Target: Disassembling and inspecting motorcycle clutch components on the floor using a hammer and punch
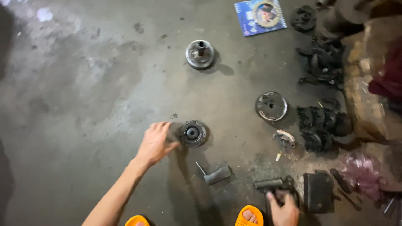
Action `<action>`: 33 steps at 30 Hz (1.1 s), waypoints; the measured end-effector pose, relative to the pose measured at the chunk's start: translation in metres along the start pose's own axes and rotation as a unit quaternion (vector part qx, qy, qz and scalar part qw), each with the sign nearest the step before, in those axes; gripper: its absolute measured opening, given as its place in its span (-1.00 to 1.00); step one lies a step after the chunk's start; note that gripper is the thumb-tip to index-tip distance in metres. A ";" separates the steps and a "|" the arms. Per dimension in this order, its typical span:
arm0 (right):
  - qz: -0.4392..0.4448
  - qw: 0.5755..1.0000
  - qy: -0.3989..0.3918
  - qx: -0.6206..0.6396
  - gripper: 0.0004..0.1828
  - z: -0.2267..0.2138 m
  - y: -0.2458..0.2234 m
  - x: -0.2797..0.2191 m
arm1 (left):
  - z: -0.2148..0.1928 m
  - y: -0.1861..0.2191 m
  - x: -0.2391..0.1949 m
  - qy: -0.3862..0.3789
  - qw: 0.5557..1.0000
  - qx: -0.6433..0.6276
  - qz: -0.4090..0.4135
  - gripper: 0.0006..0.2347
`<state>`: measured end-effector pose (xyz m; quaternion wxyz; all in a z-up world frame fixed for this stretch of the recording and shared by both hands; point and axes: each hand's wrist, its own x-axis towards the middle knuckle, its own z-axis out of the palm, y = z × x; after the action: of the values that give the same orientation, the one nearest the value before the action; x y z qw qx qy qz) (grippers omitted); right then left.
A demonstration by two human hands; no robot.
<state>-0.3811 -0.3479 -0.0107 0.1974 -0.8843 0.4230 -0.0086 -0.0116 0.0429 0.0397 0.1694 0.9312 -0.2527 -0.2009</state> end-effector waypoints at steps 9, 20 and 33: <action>0.053 0.993 -0.047 -0.099 -0.50 0.051 0.073 0.010 | 0.065 0.036 0.015 0.132 0.989 0.048 0.044 0.19; -0.003 0.872 -0.327 0.363 -0.49 -0.062 -0.266 0.009 | 0.081 0.032 0.010 0.205 0.974 -0.083 0.047 0.04; -0.360 0.901 -0.221 0.096 -0.38 -0.013 -0.344 0.020 | 0.069 0.034 0.005 0.247 0.956 -0.157 0.016 0.01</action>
<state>-0.1144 -0.1729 0.1206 0.3531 -0.9323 0.0181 0.0762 -0.0530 -0.0020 -0.0072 0.3735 0.9093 -0.1835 0.0009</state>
